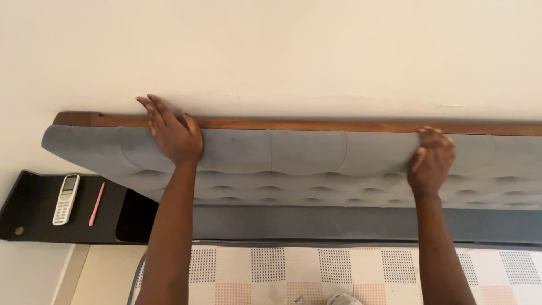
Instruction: The person pushes and adjusts a grey upholstered headboard against a wall by hand, pressing on the wooden frame and the tufted fabric to align it behind a mattress.
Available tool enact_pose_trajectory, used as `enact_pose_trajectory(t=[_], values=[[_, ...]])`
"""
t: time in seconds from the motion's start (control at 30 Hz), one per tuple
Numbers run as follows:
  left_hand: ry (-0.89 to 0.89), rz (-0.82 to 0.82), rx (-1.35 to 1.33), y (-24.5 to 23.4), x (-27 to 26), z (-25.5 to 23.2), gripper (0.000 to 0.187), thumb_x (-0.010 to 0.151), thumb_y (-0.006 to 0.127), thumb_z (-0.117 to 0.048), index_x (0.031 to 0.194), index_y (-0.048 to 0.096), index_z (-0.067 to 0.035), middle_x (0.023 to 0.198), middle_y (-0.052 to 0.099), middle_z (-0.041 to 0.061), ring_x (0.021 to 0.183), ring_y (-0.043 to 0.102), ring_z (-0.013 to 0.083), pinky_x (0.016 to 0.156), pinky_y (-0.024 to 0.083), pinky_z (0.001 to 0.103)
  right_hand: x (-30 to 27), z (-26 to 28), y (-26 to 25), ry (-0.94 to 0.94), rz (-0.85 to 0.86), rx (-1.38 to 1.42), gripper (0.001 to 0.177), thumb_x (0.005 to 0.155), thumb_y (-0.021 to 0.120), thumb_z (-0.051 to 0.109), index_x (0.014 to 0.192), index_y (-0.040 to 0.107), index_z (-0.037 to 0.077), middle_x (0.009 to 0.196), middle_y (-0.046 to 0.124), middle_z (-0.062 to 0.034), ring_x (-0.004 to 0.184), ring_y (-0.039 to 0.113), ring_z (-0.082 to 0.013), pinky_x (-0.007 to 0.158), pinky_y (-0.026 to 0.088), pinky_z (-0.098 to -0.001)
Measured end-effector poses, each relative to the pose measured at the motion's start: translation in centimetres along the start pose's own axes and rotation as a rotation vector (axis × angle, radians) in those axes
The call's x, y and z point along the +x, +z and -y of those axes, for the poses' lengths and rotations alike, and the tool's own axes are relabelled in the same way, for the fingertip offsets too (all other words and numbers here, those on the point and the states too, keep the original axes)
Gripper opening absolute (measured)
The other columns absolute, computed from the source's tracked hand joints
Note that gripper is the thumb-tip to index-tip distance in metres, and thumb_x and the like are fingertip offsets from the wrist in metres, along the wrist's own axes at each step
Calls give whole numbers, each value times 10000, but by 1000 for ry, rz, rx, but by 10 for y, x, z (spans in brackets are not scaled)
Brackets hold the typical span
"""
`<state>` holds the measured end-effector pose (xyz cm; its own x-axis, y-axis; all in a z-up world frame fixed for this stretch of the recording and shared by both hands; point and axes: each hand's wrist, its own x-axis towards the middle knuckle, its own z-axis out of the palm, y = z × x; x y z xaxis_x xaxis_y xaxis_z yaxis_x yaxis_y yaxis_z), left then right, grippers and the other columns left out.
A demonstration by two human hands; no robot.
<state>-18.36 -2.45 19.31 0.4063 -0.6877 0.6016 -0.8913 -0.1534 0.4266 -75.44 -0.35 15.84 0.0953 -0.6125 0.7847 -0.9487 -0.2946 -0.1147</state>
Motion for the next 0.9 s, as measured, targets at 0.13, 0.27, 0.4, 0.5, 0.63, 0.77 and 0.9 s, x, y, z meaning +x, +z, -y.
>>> enact_pose_trajectory(t=[0.13, 0.27, 0.4, 0.5, 0.63, 0.77, 0.9], values=[[-16, 13, -34, -2, -2, -1, 879, 1055, 605, -215, 1685, 28, -11, 1740, 4, 270, 1632, 193, 372, 1301, 227, 547, 0, 28, 13, 388, -254, 341, 354, 1177, 433, 255, 1370, 626, 29, 1398, 621, -131, 1369, 542, -305, 1203, 387, -494], [-9, -5, -45, -1, -2, 1, 877, 1048, 601, -198, 1689, 31, -15, 1744, 9, 269, 1637, 197, 385, 1308, 233, 545, -16, 169, 29, 515, 85, 944, 332, 1147, 410, 290, 1239, 668, 102, 1223, 698, -74, 1163, 664, -226, 1071, 525, -391], [15, -14, -29, 2, -2, 3, 882, 1049, 603, -194, 1694, 27, -15, 1745, 6, 265, 1633, 210, 398, 1306, 227, 558, 23, 226, 46, 361, 851, 1510, 526, 1053, 500, 471, 1262, 675, 21, 1306, 696, -154, 1226, 671, -278, 1097, 525, -480], [7, -12, -34, 4, -2, 4, 875, 1060, 598, -190, 1695, 20, -19, 1749, 5, 265, 1634, 223, 391, 1312, 223, 566, 45, 206, 42, 486, 1004, 1399, 623, 1012, 450, 558, 1242, 680, 27, 1223, 746, -166, 1105, 743, -301, 1044, 556, -483], [13, -22, -7, 6, 0, 5, 881, 1065, 602, -202, 1695, 12, -24, 1747, 8, 258, 1636, 216, 395, 1304, 225, 565, 37, 142, 14, 607, 874, 1213, 778, 992, 348, 653, 1175, 702, -15, 1138, 788, -179, 1037, 788, -290, 1008, 567, -466], [0, -5, -13, 5, -2, 5, 876, 1068, 595, -208, 1691, 9, -19, 1749, 1, 260, 1630, 228, 386, 1299, 232, 559, 21, 72, -4, 839, 618, 1148, 685, 1037, 403, 599, 1099, 645, -39, 1066, 752, -209, 981, 769, -332, 956, 596, -494], [1, -12, -25, 6, -2, 5, 885, 1058, 605, -201, 1696, 17, -30, 1748, 1, 259, 1637, 233, 382, 1305, 231, 559, 2, 2, -20, 1125, 191, 1039, 529, 1136, 420, 502, 1078, 641, 25, 965, 719, -155, 869, 734, -267, 868, 602, -431]])
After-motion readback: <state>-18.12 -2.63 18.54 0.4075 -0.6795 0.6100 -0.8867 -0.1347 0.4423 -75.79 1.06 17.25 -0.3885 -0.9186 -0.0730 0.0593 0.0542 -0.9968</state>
